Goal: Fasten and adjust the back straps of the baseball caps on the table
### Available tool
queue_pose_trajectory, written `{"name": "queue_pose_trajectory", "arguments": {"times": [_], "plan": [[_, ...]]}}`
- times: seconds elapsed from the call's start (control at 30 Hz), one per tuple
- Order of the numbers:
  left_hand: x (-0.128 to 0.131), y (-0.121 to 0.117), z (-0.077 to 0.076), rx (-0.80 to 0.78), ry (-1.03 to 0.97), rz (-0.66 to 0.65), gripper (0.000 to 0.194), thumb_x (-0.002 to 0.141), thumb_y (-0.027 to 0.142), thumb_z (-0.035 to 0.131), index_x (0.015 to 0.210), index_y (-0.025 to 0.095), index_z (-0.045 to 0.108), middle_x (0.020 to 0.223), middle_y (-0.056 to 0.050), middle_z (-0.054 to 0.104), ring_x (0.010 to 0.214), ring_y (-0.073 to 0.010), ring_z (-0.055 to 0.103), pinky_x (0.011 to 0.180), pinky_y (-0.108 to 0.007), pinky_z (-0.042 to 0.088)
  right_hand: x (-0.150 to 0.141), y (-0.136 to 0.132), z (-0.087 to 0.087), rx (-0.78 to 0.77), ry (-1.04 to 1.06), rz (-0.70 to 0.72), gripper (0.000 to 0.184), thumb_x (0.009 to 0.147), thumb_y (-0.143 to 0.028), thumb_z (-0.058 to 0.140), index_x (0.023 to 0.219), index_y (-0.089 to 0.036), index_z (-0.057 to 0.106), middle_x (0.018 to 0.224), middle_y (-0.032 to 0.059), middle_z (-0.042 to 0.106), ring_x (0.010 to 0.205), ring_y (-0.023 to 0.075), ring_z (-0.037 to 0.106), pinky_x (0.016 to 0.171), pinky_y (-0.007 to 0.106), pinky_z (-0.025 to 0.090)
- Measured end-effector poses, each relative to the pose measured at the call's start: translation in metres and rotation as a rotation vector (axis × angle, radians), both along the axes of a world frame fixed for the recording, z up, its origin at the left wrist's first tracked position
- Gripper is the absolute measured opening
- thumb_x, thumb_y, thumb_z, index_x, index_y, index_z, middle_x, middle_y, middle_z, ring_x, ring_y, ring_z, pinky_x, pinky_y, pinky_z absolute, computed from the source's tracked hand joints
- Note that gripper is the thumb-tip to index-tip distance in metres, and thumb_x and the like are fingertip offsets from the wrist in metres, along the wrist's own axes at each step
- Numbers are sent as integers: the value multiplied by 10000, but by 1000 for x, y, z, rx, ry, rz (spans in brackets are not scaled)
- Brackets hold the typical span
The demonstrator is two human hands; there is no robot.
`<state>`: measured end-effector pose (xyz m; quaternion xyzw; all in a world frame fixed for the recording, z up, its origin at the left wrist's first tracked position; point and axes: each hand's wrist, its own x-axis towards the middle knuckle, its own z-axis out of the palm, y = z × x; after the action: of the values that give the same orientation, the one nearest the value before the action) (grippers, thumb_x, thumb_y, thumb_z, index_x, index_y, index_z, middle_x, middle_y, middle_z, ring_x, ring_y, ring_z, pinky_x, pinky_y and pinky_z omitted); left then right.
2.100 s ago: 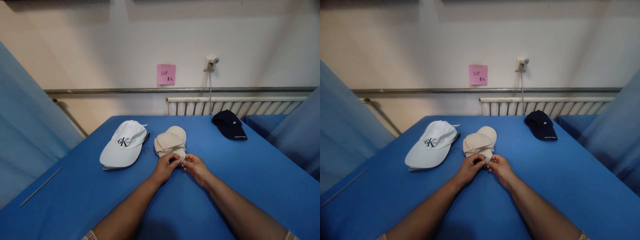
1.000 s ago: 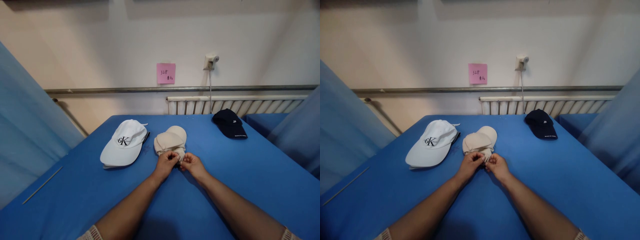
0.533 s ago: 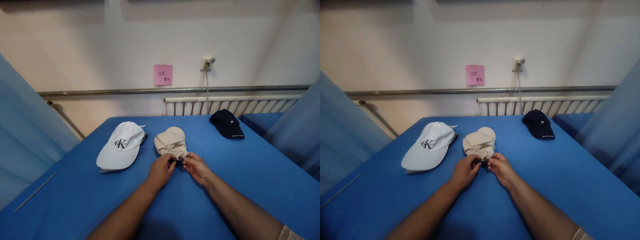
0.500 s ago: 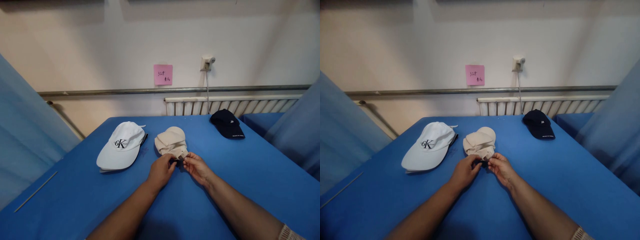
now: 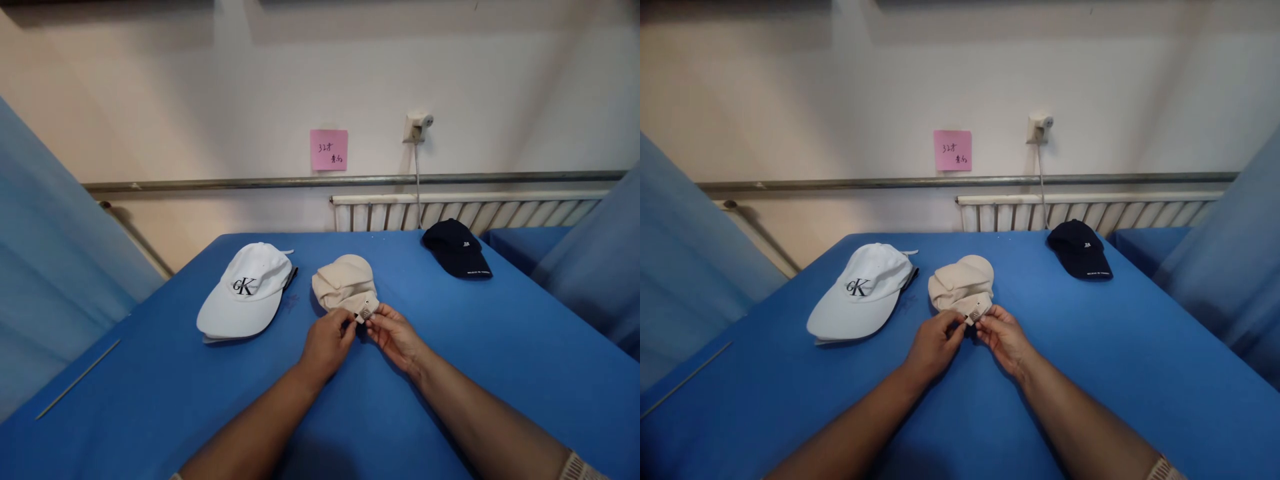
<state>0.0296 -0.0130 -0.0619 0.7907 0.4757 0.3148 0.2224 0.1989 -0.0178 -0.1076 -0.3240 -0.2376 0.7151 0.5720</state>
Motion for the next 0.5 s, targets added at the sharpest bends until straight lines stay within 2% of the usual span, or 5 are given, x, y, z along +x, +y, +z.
{"name": "queue_pose_trajectory", "arguments": {"times": [0.2,0.4,0.5], "plan": [[6,-7,5,-105,-15,1,98,855,264,543,872,207,620,690,-3,651,586,-144,570,559,-243,357,-6,-1,2,9,-22,-105,306,597,-246,854,790,-187,624,743,-17,656,644,104,592,578,215,444],[9,1,-9,-394,-373,-35,206,845,379,560,844,174,582,700,1,643,528,-110,567,509,-213,429,-11,-3,6,61,-82,-136,328,571,-279,869,738,-189,602,705,-10,655,631,127,598,613,258,469],[10,6,-15,-484,-456,-3,264,801,412,605,780,151,577,686,-2,638,471,-87,534,454,-199,417,-12,-3,6,94,-105,-126,329,569,-288,875,714,-191,597,671,-15,653,620,133,606,626,274,468]]}}
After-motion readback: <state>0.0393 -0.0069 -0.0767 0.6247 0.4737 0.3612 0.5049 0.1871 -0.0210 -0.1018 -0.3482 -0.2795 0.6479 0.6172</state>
